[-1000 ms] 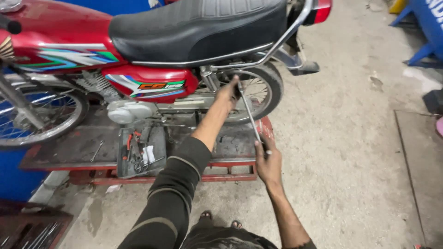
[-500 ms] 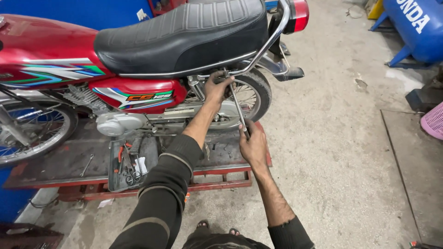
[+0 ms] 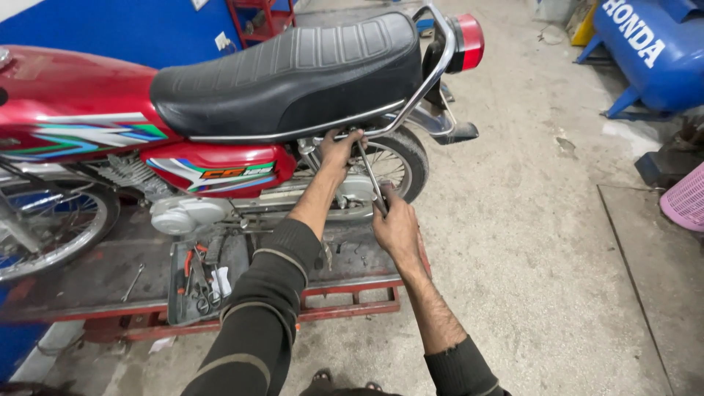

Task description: The person places a black motorcycle seat onto a red Honda motorcycle and secures it by tightening bolts under the seat with a T-handle wrench. The seat is aligned and pressed down, then the wrench is used on both sides to fasten the seat to the frame.

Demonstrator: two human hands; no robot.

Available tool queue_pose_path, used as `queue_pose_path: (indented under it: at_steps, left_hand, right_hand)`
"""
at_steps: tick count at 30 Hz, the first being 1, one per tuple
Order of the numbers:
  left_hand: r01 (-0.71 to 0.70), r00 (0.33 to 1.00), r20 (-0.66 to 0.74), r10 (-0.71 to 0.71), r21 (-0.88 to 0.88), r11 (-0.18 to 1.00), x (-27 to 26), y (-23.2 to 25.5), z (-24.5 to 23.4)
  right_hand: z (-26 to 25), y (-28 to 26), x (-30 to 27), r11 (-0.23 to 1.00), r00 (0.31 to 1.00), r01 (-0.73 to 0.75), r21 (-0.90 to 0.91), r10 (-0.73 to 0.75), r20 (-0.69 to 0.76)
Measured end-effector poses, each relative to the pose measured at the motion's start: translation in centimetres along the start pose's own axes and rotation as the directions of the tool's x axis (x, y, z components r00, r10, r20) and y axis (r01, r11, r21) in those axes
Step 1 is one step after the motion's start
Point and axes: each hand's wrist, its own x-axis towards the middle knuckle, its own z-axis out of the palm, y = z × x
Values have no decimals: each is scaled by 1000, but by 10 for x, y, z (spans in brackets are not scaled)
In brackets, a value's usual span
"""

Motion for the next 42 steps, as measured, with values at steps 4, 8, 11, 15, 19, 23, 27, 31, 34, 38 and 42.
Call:
queue_pose_path:
  at_steps: [4, 8, 11, 15, 19, 23, 27, 31, 34, 38, 42]
  left_hand:
    - [8, 1000, -11, -8, 29, 1000, -8, 4, 0]
    - [-99, 991, -73, 111, 160, 982, -31, 10, -11]
    - [-115, 991, -51, 126, 179, 977, -64, -1, -12]
    - [231, 878, 428, -212, 8, 973, -148, 29, -21]
    - [301, 763, 551, -338, 160, 940, -131, 14, -35]
    - [409, 684, 681, -260, -64, 911, -138, 20, -39]
    - [472, 643, 735, -216, -158, 867, -122, -1, -37]
    - [496, 617, 756, -218, -158, 854, -125, 6, -36]
    - [520, 596, 773, -216, -166, 838, -124, 5, -37]
    - [496, 606, 766, -216, -152, 855, -112, 8, -38]
    - [494, 598, 770, -221, -138, 858, -121, 13, -42]
  right_hand:
    - [-2, -11, -1, 996, 1000, -22, -85, 22, 0]
    - [-1, -20, -5, 983, 998, -57, -172, 62, 26]
    - [19, -6, 0, 949, 985, -169, 265, 172, 12]
    - [29, -16, -8, 414, 924, -336, 846, 319, 211]
    - [29, -19, 2, -268, 863, -359, 894, 269, 427]
    - [37, -3, -32, 375, 867, -242, 895, 498, 25]
    - [41, 17, -77, 966, 738, 37, -257, -200, -644]
    - [38, 4, -66, 768, 731, -37, -639, -416, -542]
    - [41, -4, -54, 996, 837, -87, -15, 65, -543]
    - [52, 15, -44, 511, 847, -327, 795, 532, 6]
    - [38, 11, -72, 923, 726, -90, -374, -196, -659]
